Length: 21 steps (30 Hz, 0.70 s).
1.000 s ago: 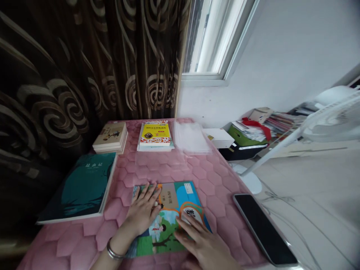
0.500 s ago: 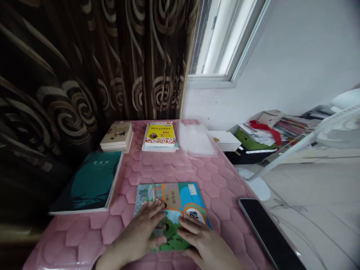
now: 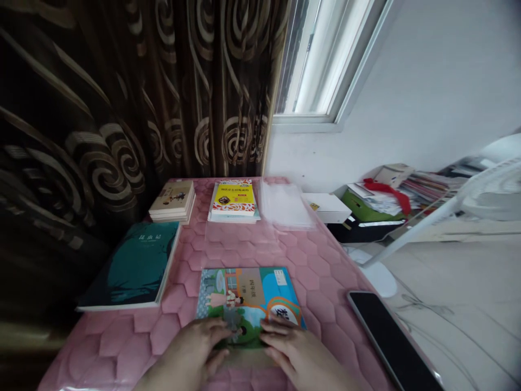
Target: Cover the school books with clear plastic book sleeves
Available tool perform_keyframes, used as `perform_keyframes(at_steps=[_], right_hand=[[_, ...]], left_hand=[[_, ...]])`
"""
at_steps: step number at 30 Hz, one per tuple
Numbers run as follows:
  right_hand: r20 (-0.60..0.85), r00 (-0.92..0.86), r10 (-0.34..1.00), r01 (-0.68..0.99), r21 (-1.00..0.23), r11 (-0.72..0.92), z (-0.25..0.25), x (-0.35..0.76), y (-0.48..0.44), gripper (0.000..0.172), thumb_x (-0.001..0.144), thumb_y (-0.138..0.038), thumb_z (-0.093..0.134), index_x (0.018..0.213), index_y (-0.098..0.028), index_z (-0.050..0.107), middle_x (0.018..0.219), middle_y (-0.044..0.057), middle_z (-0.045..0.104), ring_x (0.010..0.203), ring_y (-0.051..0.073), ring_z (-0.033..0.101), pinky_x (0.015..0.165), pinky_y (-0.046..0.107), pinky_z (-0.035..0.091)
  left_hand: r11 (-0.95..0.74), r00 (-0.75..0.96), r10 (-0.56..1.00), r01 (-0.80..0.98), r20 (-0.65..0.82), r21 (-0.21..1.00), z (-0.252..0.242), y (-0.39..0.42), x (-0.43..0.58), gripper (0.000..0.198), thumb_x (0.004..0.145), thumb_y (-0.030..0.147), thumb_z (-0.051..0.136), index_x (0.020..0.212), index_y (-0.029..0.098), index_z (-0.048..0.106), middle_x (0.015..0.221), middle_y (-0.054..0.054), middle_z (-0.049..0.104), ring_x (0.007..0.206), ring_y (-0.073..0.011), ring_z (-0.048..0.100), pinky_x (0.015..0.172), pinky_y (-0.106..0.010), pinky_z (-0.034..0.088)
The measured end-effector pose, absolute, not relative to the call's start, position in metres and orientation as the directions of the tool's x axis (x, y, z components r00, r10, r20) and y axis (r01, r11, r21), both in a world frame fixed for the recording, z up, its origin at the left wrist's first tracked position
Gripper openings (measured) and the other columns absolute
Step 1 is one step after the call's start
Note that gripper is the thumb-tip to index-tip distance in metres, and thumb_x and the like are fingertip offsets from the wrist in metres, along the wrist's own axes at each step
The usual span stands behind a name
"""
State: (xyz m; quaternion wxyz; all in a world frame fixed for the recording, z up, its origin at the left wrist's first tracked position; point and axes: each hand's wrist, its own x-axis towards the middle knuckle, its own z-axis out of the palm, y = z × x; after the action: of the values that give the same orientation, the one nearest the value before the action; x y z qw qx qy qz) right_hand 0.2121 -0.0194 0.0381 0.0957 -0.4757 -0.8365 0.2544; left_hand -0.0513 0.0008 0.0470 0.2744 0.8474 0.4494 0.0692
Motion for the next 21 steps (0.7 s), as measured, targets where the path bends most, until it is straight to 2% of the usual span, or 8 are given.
perform_keyframes(at_steps=[2, 4, 6, 9, 12, 15, 18, 21], right_hand=[[-0.076, -0.490, 0.869, 0.786, -0.470, 0.402, 0.042, 0.214, -0.014, 0.029, 0.094, -0.018, 0.046, 0.101, -0.026, 0.073, 0.108, 0.002, 0.074, 0.102, 0.020, 0.068, 0.087, 0.029, 0.051], [-0.071, -0.437, 0.897, 0.849, -0.363, 0.385, 0.048, 0.215, -0.004, 0.028, 0.094, -0.020, 0.045, 0.089, -0.025, 0.072, 0.087, 0.002, 0.075, 0.079, 0.019, 0.070, 0.070, 0.027, 0.052], [-0.002, -0.397, 0.918, 0.891, -0.240, 0.385, 0.057, 0.214, 0.008, 0.027, 0.095, -0.020, 0.045, 0.089, -0.024, 0.071, 0.080, 0.003, 0.073, 0.074, 0.019, 0.068, 0.067, 0.028, 0.050], [0.249, -0.397, 0.884, 0.892, -0.121, 0.435, 0.071, 0.201, 0.027, 0.028, 0.094, -0.017, 0.049, 0.115, -0.023, 0.067, 0.108, 0.008, 0.072, 0.102, 0.025, 0.064, 0.090, 0.040, 0.048], [0.407, -0.499, 0.765, 0.819, -0.066, 0.570, 0.080, 0.177, 0.045, 0.038, 0.094, -0.024, 0.054, 0.132, -0.025, 0.056, 0.140, 0.008, 0.054, 0.132, 0.030, 0.043, 0.108, 0.052, 0.034], [0.395, -0.564, 0.725, 0.768, -0.071, 0.636, 0.076, 0.150, 0.066, 0.043, 0.094, -0.037, 0.055, 0.135, -0.026, 0.053, 0.149, 0.008, 0.045, 0.137, 0.032, 0.035, 0.111, 0.057, 0.028], [0.337, -0.555, 0.761, 0.780, -0.107, 0.616, 0.061, 0.131, 0.087, 0.043, 0.093, -0.042, 0.055, 0.133, -0.024, 0.055, 0.148, 0.010, 0.046, 0.133, 0.033, 0.040, 0.109, 0.057, 0.030], [0.288, -0.539, 0.791, 0.789, -0.156, 0.594, 0.048, 0.125, 0.103, 0.039, 0.094, -0.040, 0.053, 0.129, -0.022, 0.058, 0.142, 0.010, 0.052, 0.128, 0.030, 0.046, 0.106, 0.050, 0.036]], left_hand=[[-0.378, 0.519, 0.846, 0.748, -0.125, 0.545, 0.048, 0.005, -0.061, 0.032, 0.086, 0.022, 0.052, 0.108, 0.033, 0.071, 0.112, 0.001, 0.073, 0.101, -0.0194, 0.068, 0.091, -0.030, 0.052], [-0.291, 0.424, 0.900, 0.755, -0.100, 0.588, 0.046, 0.014, -0.071, 0.027, 0.087, 0.024, 0.048, 0.098, 0.028, 0.072, 0.098, -0.001, 0.075, 0.089, -0.0182, 0.069, 0.081, -0.027, 0.052], [-0.187, 0.289, 0.956, 0.732, -0.050, 0.655, 0.041, 0.029, -0.078, 0.023, 0.086, 0.029, 0.049, 0.094, 0.024, 0.070, 0.088, -0.002, 0.074, 0.079, -0.0180, 0.068, 0.072, -0.026, 0.050], [-0.082, 0.085, 0.996, 0.608, 0.037, 0.790, 0.035, 0.058, -0.075, 0.030, 0.081, 0.036, 0.056, 0.104, 0.019, 0.063, 0.082, -0.003, 0.071, 0.077, -0.0189, 0.066, 0.068, -0.027, 0.049], [-0.077, 0.004, 0.997, 0.433, 0.083, 0.898, 0.032, 0.088, -0.061, 0.042, 0.077, 0.041, 0.060, 0.110, 0.015, 0.055, 0.079, -0.003, 0.069, 0.076, -0.0203, 0.066, 0.066, -0.028, 0.049], [-0.077, -0.048, 0.994, 0.368, 0.102, 0.927, 0.030, 0.112, -0.047, 0.044, 0.072, 0.038, 0.065, 0.107, 0.014, 0.054, 0.072, -0.001, 0.067, 0.070, -0.0208, 0.066, 0.064, -0.030, 0.049], [-0.052, -0.136, 0.984, 0.418, 0.119, 0.907, 0.025, 0.131, -0.044, 0.035, 0.072, 0.029, 0.066, 0.102, 0.015, 0.055, 0.077, -0.004, 0.070, 0.074, -0.0207, 0.068, 0.069, -0.031, 0.050], [0.012, -0.187, 0.977, 0.523, 0.101, 0.852, 0.019, 0.152, -0.051, 0.022, 0.080, 0.025, 0.062, 0.100, 0.015, 0.057, 0.088, -0.008, 0.072, 0.082, -0.0198, 0.069, 0.075, -0.030, 0.051]])
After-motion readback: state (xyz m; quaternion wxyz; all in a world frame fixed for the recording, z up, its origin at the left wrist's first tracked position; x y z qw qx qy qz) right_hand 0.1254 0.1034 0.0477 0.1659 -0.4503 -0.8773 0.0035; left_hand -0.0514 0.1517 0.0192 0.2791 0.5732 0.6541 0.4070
